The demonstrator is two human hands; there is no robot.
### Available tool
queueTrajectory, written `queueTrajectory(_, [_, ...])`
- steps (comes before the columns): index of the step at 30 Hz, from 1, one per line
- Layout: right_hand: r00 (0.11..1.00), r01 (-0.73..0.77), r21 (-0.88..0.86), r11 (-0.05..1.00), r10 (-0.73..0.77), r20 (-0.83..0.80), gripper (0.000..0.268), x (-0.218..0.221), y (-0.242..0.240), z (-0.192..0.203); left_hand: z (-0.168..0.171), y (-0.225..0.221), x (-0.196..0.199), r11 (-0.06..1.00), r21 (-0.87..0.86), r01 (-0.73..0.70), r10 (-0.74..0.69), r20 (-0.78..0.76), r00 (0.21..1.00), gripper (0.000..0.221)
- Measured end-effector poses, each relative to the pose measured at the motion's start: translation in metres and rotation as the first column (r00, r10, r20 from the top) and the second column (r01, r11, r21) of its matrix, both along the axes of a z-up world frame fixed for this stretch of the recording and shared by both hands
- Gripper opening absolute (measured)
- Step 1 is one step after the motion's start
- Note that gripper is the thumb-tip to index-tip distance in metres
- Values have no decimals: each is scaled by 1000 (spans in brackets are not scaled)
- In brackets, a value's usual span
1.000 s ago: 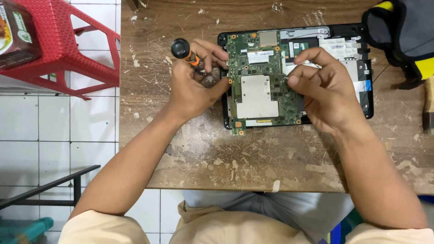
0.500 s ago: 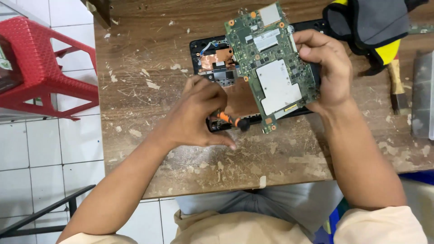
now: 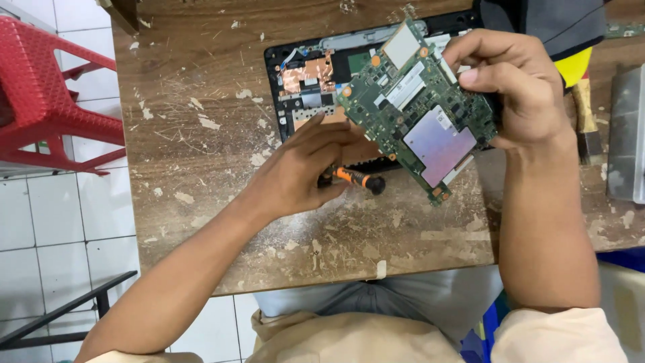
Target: Using a screwdriver to remove screws and then lifting the motherboard out of a laptop chassis.
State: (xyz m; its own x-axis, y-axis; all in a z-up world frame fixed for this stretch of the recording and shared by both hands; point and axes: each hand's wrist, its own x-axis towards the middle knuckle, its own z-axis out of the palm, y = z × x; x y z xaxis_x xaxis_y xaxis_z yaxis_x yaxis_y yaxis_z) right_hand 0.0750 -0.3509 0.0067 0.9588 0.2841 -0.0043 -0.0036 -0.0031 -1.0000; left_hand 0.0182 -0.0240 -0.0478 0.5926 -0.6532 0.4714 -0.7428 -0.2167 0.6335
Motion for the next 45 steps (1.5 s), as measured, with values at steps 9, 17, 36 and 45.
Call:
queueTrajectory(9, [946,-323,-327,888,305,-106,23,9,-5,-3,-24,25,46,975,-3,-224,223,77,972,37])
queueTrajectory(17, [761,-633,-469,616,607,-229,29,17,12,10,-19,30,53,934,-22,-357,356,141,924,32])
queueTrajectory(36, [879,-473,-796,378,137,-457,27,-3,31,44,-26,14,16,983,-73,-171,185,270,945,16])
queueTrajectory(45, [971,-207,-955,211,-75,-227,34,10,-72,7,9,-65,-39,878,300,-374,319,217,923,105])
